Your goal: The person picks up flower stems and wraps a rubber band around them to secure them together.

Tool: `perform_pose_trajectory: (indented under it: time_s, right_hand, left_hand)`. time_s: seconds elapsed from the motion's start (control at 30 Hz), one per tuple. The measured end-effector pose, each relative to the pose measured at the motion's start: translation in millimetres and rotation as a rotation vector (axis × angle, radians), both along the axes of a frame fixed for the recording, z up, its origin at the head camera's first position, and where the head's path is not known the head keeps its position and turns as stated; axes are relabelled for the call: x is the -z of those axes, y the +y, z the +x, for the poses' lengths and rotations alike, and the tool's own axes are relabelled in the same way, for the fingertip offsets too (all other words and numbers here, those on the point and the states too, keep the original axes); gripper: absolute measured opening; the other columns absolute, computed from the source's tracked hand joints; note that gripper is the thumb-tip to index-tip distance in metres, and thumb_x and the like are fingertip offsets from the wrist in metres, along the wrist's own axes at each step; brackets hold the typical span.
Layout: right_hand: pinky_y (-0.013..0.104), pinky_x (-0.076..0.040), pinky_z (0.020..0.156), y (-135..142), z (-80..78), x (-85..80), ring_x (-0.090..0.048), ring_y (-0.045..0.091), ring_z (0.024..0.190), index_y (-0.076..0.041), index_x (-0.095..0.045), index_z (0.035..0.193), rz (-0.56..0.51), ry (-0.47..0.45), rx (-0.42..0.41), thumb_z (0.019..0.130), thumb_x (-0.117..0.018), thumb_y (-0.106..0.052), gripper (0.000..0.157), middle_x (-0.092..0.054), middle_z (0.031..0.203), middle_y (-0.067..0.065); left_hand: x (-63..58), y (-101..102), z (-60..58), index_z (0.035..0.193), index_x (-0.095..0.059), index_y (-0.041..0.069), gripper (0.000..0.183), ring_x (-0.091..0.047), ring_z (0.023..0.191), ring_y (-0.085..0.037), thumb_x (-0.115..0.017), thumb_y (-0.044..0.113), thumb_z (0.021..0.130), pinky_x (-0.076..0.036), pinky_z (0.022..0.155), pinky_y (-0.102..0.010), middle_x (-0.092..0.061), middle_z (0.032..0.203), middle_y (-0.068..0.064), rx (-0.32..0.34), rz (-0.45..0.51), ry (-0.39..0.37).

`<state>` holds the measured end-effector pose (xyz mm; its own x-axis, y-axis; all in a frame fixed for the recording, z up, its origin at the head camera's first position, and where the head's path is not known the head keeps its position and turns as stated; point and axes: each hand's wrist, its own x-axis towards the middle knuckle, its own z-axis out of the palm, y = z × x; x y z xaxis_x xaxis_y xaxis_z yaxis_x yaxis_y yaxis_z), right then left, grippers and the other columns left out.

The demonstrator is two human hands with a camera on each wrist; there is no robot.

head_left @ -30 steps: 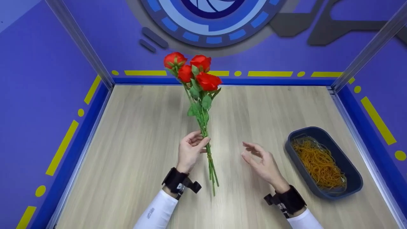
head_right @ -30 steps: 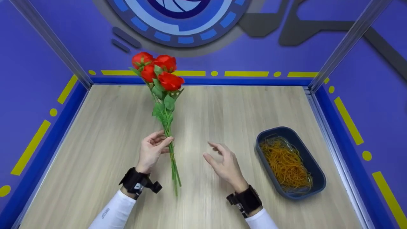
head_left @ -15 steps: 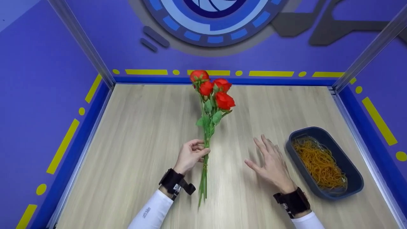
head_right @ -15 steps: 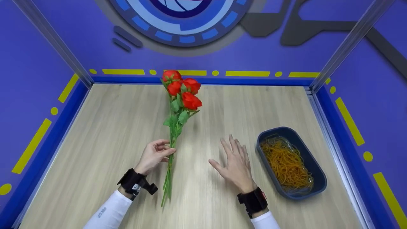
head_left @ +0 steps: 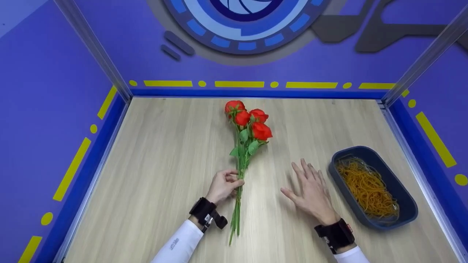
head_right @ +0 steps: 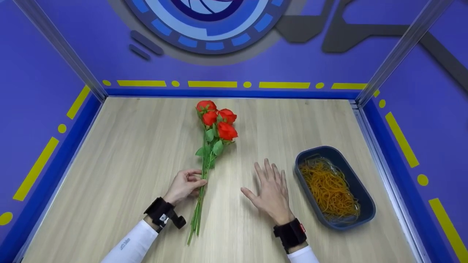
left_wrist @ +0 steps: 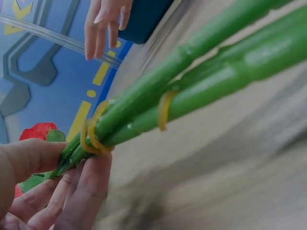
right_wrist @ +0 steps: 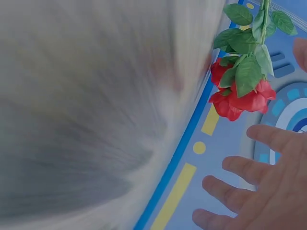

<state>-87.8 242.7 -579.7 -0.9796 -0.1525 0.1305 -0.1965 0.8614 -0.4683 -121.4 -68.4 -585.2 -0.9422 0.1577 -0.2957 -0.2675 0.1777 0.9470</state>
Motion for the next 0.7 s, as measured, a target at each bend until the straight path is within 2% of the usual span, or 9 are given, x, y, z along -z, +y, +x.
perform_pose_trajectory:
  time_s: [0.23, 0.53, 0.7]
  right_hand:
    - [0.072, -0.017, 0.127, -0.6, 2.2, 3.6, -0.032, 0.05, 0.156, -0.013, -0.042, 0.161, 0.012, -0.008, -0.005, 0.089, -0.077, -0.057, 0.091, -0.032, 0.17, 0.024]
    - [0.072, -0.02, 0.126, -4.1, 1.8, 4.4, -0.035, 0.051, 0.154, -0.014, -0.044, 0.16, -0.005, -0.014, -0.013, 0.089, -0.078, -0.056, 0.089, -0.034, 0.17, 0.023]
    - [0.07, -0.019, 0.127, -4.1, 2.3, 3.6, -0.033, 0.051, 0.155, -0.013, -0.042, 0.161, -0.021, -0.028, -0.016, 0.09, -0.078, -0.055, 0.09, -0.033, 0.17, 0.023]
  left_hand:
    - [7.2, -0.2, 0.5, 0.131, -0.063, -0.006, 0.044, -0.061, 0.054, -0.006, -0.079, 0.003, 0.091, -0.056, 0.051, -0.021, -0.065, 0.076, 0.005, -0.001, 0.005, -0.045]
    - [14.5, -3.1, -0.1, 0.132, -0.063, -0.006, 0.046, -0.066, 0.061, -0.007, -0.08, 0.007, 0.091, -0.063, 0.058, -0.026, -0.067, 0.089, -0.002, 0.029, -0.006, -0.058]
    - [12.3, -5.7, 4.5, 0.133, -0.064, -0.008, 0.046, -0.069, 0.067, -0.009, -0.079, 0.014, 0.095, -0.064, 0.064, -0.027, -0.071, 0.095, -0.009, 0.035, -0.053, -0.005]
